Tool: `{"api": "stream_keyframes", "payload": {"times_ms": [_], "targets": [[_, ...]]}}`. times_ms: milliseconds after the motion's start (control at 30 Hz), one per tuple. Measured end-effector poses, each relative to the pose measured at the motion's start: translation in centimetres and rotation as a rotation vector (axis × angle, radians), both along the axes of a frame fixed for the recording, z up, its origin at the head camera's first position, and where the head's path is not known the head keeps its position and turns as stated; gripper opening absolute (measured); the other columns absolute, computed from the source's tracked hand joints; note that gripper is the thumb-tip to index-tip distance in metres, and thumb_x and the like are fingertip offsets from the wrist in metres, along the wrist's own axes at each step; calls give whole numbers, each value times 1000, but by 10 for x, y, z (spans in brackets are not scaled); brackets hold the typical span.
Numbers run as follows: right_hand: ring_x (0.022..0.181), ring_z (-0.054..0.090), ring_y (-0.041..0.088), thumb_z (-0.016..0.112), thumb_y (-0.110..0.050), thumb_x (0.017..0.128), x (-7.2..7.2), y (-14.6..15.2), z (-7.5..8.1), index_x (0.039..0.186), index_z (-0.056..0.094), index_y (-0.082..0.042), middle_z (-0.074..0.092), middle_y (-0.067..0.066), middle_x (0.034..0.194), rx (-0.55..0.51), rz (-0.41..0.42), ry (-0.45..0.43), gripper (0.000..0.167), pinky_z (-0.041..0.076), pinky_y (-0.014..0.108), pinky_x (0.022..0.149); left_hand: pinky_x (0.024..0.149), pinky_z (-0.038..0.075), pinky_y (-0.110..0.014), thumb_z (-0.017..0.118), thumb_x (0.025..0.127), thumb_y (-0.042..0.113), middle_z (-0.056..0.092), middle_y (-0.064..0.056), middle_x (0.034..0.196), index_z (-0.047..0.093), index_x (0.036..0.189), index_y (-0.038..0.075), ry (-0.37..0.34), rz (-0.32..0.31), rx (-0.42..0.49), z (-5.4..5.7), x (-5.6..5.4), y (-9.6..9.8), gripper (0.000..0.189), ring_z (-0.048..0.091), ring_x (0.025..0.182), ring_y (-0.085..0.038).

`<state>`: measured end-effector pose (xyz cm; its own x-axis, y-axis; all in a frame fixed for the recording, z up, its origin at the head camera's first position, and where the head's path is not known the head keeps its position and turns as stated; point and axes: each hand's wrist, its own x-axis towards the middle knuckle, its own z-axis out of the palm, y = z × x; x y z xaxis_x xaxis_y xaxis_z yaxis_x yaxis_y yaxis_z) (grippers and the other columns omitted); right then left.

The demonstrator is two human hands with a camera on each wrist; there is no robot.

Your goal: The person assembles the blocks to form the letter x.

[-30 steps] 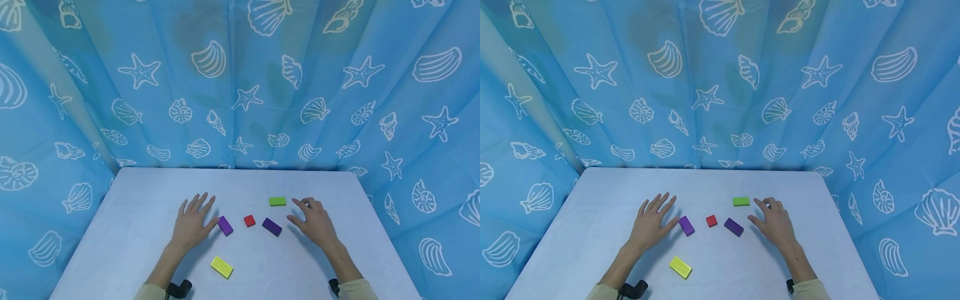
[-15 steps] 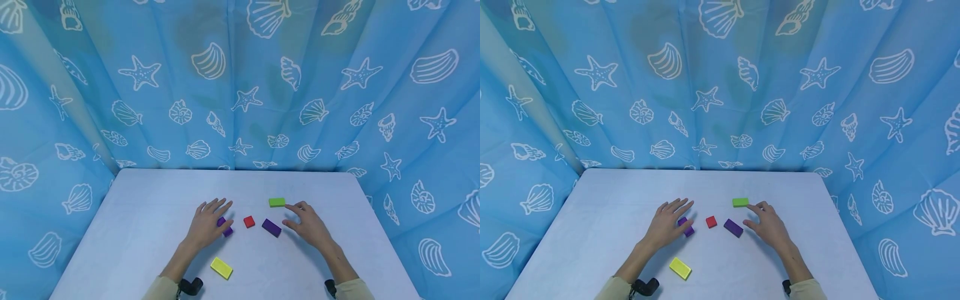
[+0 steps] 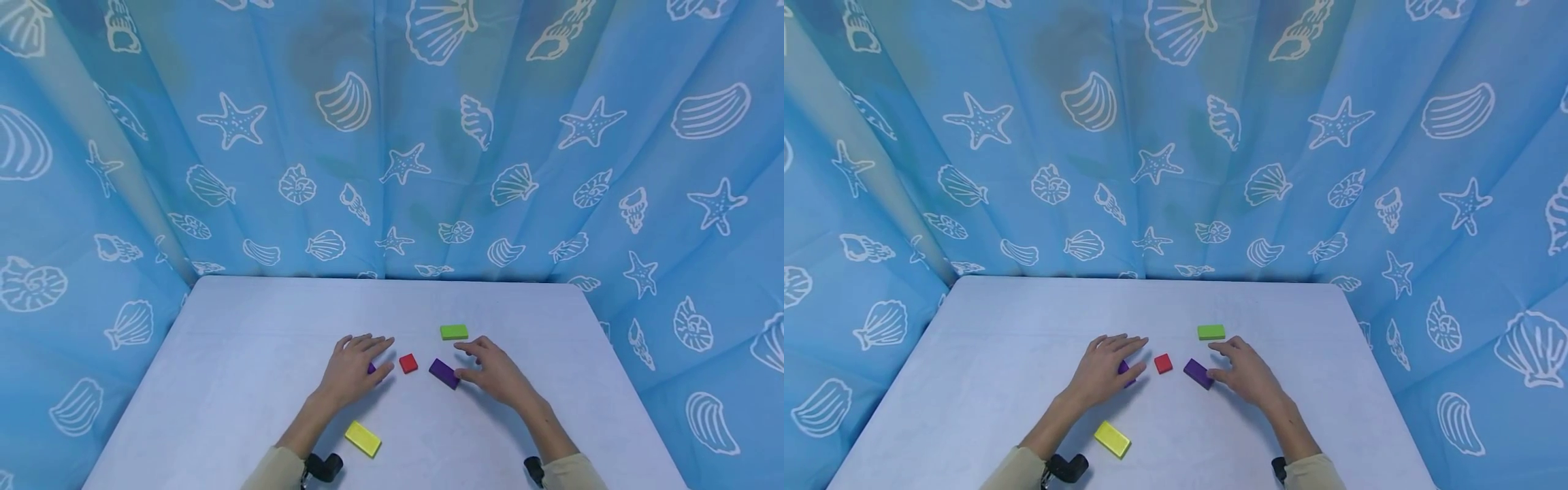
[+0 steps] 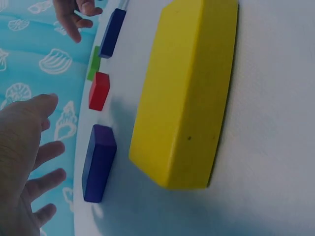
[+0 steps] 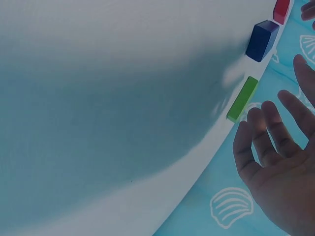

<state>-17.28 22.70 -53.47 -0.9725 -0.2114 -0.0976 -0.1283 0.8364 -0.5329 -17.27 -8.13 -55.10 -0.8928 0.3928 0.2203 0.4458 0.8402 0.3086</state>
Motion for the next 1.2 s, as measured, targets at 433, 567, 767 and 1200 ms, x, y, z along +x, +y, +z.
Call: {"api": "stream_keyframes", "payload": {"times_ms": [433, 567, 767, 1200], "targets": [[104, 57, 19, 81, -29, 86, -1, -8, 0, 137, 63, -23, 60, -2, 116, -19, 38, -84, 54, 54, 34, 82, 114, 34, -56, 61, 97, 50, 63, 5, 139, 57, 143, 32, -17, -35, -70, -8, -3, 12, 50, 52, 134, -24], [104, 57, 17, 81, -30, 85, -2, -11, -2, 136, 64, -24, 61, -3, 116, 1, 42, -95, 54, 54, 36, 85, 113, 36, -56, 63, 96, 49, 64, 6, 137, 58, 142, 32, -14, -42, -76, -10, -4, 17, 49, 54, 133, -23], [104, 59, 16, 82, -28, 84, -3, -13, -4, 134, 65, -24, 62, -3, 116, 3, 55, -114, 53, 54, 38, 88, 112, 37, -54, 64, 96, 50, 66, 8, 134, 61, 139, 33, -13, -38, -84, -11, -5, 22, 46, 56, 130, -21], [100, 59, 14, 86, -26, 80, -6, -18, -10, 132, 66, -24, 62, -5, 108, 17, 62, -145, 56, 55, 40, 91, 108, 42, -51, 73, 91, 43, 70, 8, 126, 67, 132, 32, -13, -31, -53, -18, -11, 34, 42, 59, 124, -19]]}}
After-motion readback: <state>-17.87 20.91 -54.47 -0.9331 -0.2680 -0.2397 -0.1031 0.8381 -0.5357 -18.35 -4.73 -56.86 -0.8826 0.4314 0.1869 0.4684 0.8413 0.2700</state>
